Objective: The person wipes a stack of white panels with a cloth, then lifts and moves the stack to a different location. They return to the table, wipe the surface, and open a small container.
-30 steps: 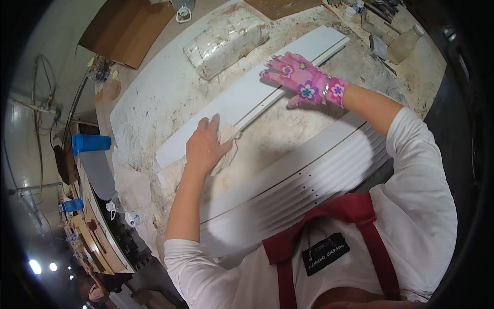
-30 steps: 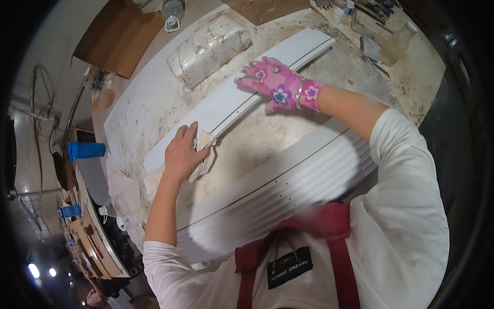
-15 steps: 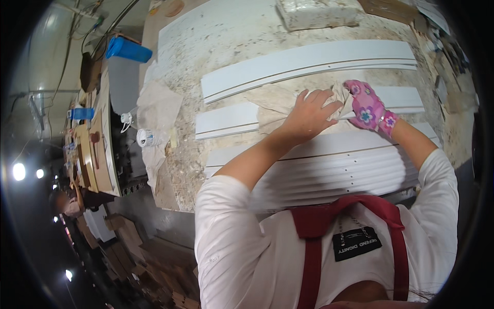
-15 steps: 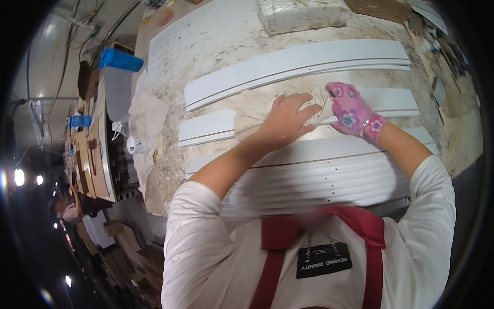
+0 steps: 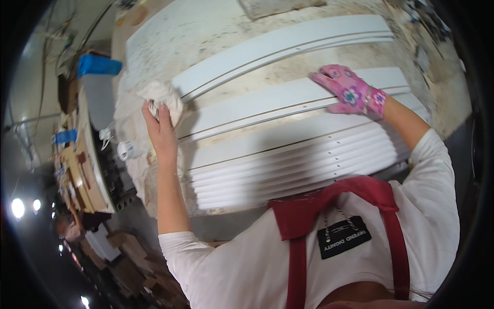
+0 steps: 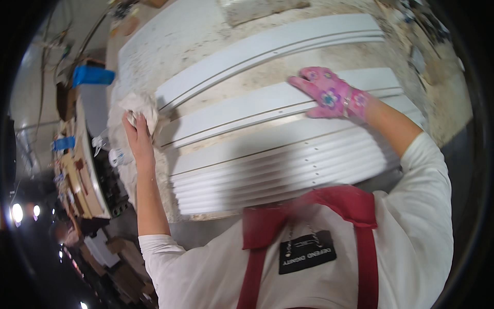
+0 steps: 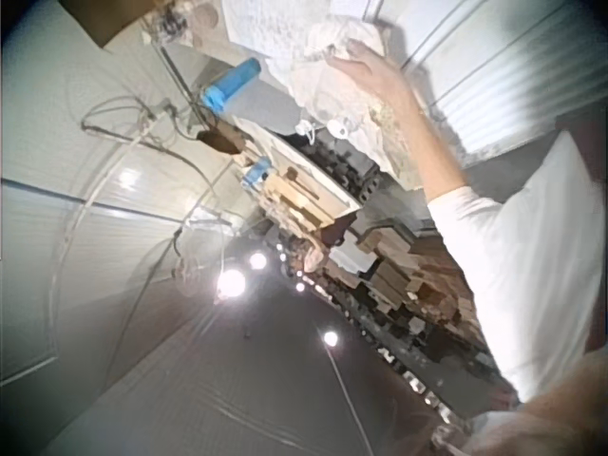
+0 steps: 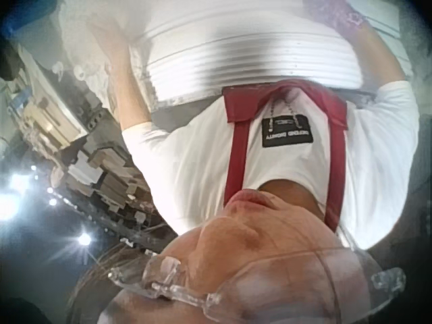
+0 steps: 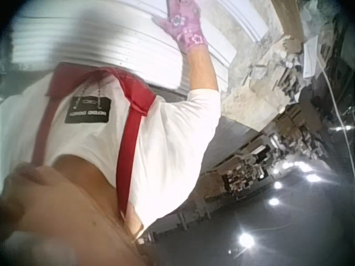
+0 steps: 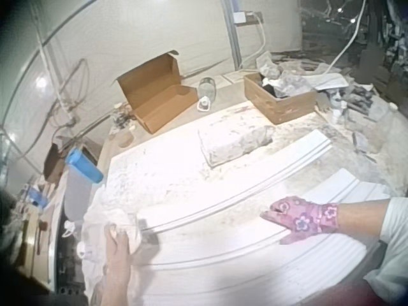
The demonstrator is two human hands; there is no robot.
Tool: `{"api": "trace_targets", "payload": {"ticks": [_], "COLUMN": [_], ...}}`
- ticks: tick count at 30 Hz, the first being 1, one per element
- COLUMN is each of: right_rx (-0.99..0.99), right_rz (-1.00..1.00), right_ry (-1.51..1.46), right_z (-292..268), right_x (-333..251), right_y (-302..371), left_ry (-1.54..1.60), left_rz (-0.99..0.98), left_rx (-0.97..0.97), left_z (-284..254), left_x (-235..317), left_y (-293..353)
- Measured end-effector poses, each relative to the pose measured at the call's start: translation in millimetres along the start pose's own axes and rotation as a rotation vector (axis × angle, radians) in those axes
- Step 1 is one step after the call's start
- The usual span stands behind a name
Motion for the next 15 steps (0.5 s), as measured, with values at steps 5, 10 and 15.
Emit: {"api": "trace_targets", "payload": {"ticks": [5,10,15], "right_rx": [0.47,0.74,-0.096], "right_rz": [-0.042,-0.081,-0.175], "right_ry": [-1.178,-1.307,0.004], "right_z": [-33,-49,9], "right_x": [-49,-5,-14], "right_y": [-36,-14,24], "left_ry": [0.106,-0.222,-0.712], "left_rz": [0.334,0.654,0.673], "left_rx": [-0.431,-0.473,-0.566], "left_z": [167,180,198], "left_x": [100,125,60], "left_y": [71,80,90]}}
Point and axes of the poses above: each hand's wrist, its own y-axis away from the middle knuckle, its own z-axis out of the palm, x = y × z, the point moved 6 cm from there along -y, towards the middle knuckle, and after that the axes turned 14 degrees about -z, right-handed, at the moved point
